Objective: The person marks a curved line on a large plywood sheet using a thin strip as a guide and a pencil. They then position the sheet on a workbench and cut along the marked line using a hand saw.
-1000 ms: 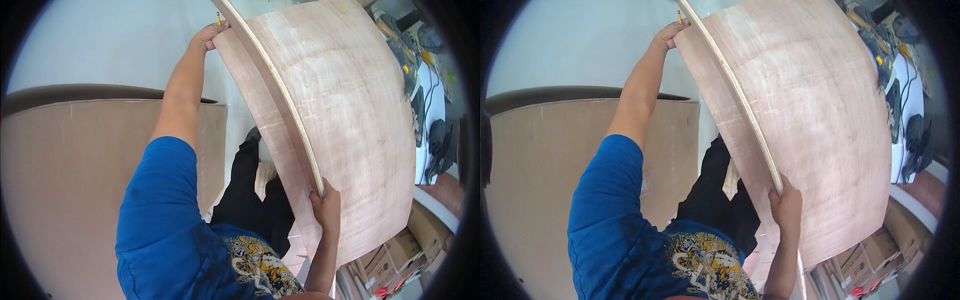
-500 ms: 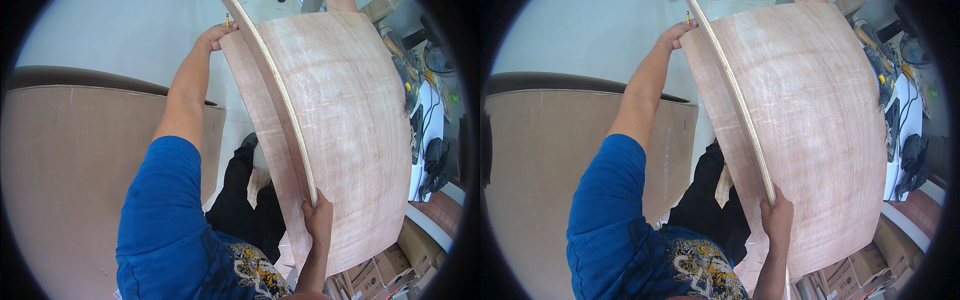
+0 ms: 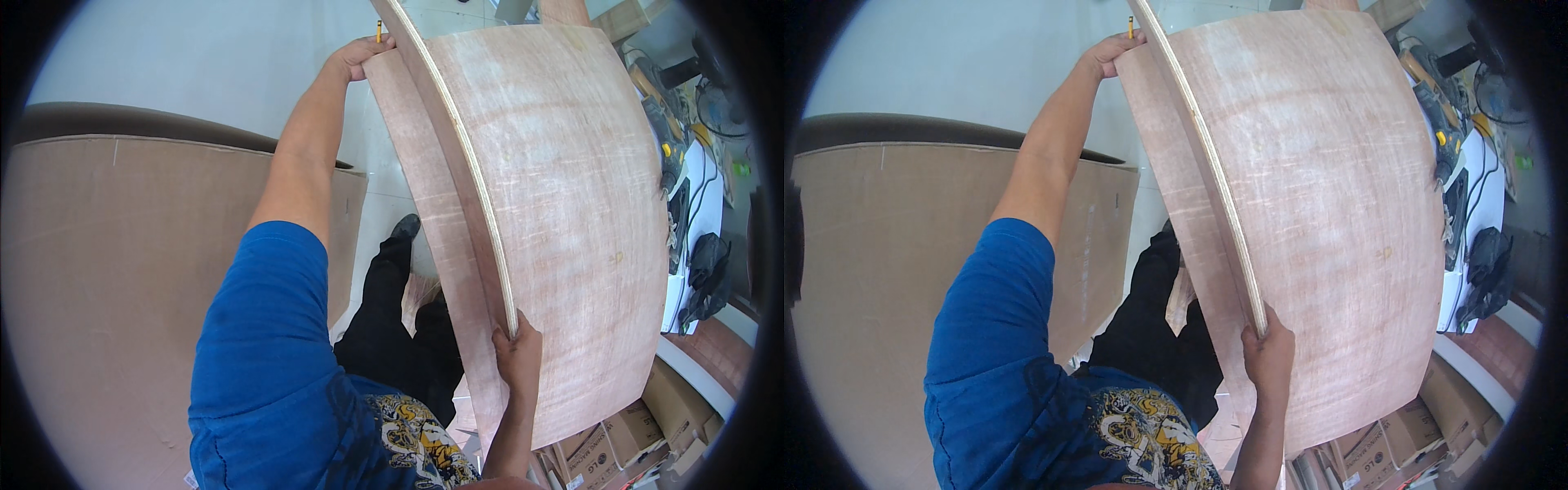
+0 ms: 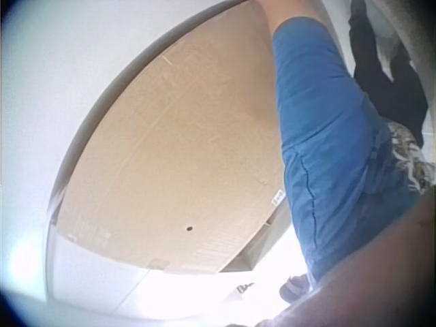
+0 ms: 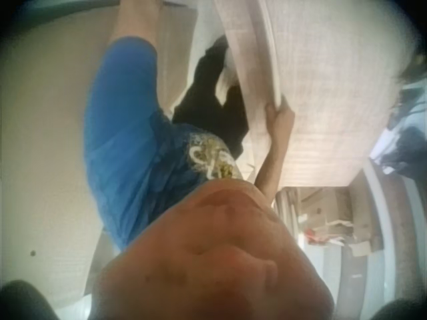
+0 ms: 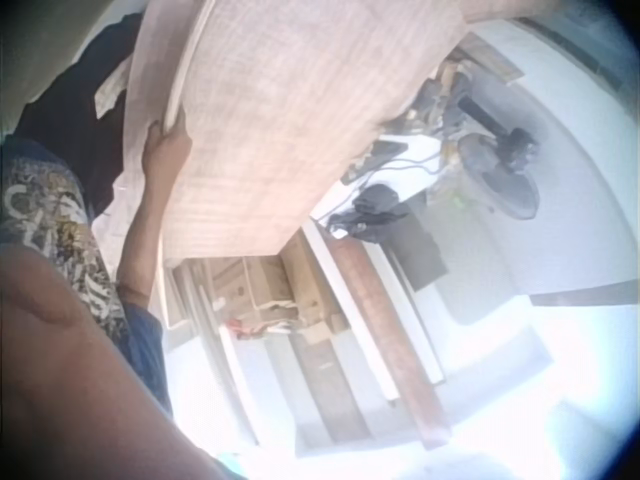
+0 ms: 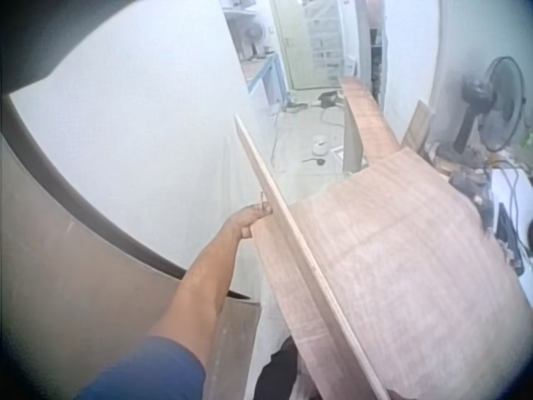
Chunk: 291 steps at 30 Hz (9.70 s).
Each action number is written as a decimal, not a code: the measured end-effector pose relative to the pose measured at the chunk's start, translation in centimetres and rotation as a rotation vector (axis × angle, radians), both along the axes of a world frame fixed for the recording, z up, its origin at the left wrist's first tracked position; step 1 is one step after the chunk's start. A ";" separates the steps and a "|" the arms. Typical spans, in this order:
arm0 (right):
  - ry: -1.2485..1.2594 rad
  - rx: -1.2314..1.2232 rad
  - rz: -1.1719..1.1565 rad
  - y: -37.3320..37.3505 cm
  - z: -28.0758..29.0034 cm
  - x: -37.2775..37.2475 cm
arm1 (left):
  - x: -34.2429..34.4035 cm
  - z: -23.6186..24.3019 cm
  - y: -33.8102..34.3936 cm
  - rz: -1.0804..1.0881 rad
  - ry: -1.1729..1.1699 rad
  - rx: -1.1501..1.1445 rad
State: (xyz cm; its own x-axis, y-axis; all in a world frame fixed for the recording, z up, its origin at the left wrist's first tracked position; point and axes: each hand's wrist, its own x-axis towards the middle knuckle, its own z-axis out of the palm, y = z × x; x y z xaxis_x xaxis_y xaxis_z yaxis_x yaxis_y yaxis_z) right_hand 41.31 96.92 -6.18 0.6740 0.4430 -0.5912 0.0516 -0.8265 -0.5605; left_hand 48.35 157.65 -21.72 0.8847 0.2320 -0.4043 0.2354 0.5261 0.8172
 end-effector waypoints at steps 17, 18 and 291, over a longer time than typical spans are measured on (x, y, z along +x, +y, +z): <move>-0.104 0.014 0.088 -0.5 -1.0 -0.5 | -7.0 5.8 -0.4 1.003 0.284 0.658; -0.102 0.014 0.082 -0.7 -1.2 -0.5 | -7.6 7.7 -2.0 0.985 0.206 0.597; -0.207 0.250 -0.197 -56.2 -2.3 -25.6 | -31.9 5.4 -77.2 -0.055 -0.090 -0.300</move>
State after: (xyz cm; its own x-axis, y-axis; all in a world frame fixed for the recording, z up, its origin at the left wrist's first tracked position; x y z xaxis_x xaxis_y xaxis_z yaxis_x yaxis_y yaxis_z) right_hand 15.70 40.74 -8.52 0.8544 0.4066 -0.3236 0.0385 -0.6706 -0.7409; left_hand 16.41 80.47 -16.30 0.9279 0.0654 -0.3671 0.2039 0.7351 0.6465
